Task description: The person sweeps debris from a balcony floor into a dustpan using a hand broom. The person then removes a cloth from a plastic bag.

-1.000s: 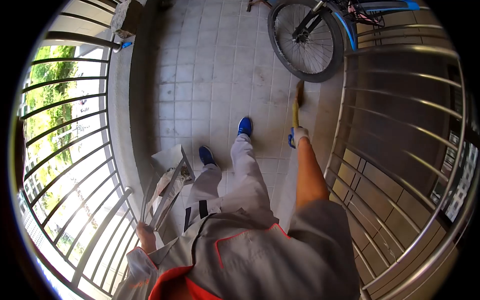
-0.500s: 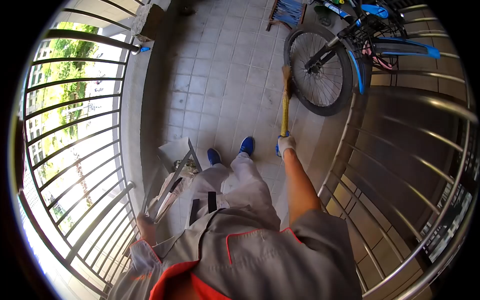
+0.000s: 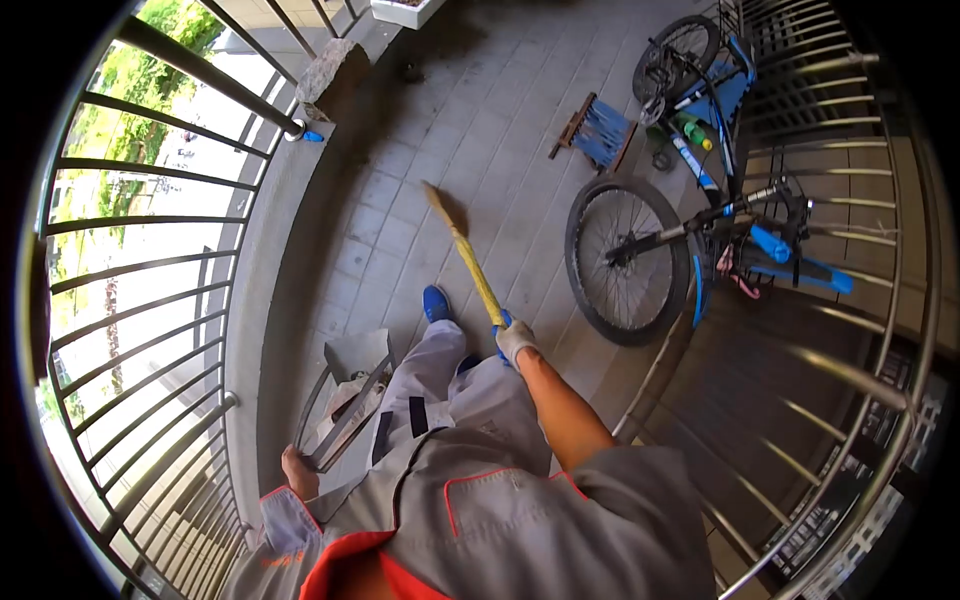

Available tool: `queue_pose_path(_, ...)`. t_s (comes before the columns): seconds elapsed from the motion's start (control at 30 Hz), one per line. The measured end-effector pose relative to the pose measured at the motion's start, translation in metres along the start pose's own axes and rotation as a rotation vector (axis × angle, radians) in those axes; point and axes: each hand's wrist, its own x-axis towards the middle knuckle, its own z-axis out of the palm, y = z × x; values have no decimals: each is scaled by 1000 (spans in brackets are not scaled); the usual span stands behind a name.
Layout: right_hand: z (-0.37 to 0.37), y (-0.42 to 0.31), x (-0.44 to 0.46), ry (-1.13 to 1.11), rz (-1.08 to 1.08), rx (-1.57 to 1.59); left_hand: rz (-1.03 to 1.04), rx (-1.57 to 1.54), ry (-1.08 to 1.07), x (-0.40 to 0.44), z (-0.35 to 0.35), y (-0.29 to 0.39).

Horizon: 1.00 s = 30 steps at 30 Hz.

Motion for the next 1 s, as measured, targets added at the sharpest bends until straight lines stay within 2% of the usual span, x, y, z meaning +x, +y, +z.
queue_pose_path(0.1,12,-60,36,-53,172,362,-25,-54,4,-3,43,12)
queue_pose_path(0.13,10,-76,53,-87,186,330,-11,-63,36,-9,55,16)
queue_pose_path(0.23,-44,-121,79,-342,28,280,-50,-59,119,-13,94,37)
queue_pose_path(0.27,-67,-135,79,-339,24,291,-45,-76,163,-15,103,39)
queue_pose_path(0.37,-126,-180,67,-220,-40,189,-60,-60,165,-20,131,59)
queue_pose_path(0.53,-211,-258,114,41,-201,-9,-40,-69,210,-35,205,100)
queue_pose_path(0.6,-242,-294,164,139,-214,-58,-55,-74,239,-39,243,120)
queue_pose_path(0.67,-285,-338,215,229,-250,-239,-74,-65,283,-51,288,142)
queue_pose_path(0.7,-303,-358,249,232,-342,-200,-52,-60,272,-55,308,151)
queue_pose_path(0.77,-330,-427,279,414,-288,-410,-42,-39,256,-67,345,170)
queue_pose_path(0.83,-361,-471,346,465,-495,-538,-57,-42,266,-76,384,187)
queue_pose_path(0.87,-374,-500,383,400,-344,-539,-65,-42,269,-78,402,190)
queue_pose_path(0.9,-382,-540,390,412,-321,-658,-43,-58,286,-78,416,190)
queue_pose_path(0.97,-394,-580,447,444,-528,-583,-78,-70,301,-82,444,199)
queue_pose_path(1.0,-395,-604,461,371,-472,-423,-104,-83,300,-87,461,203)
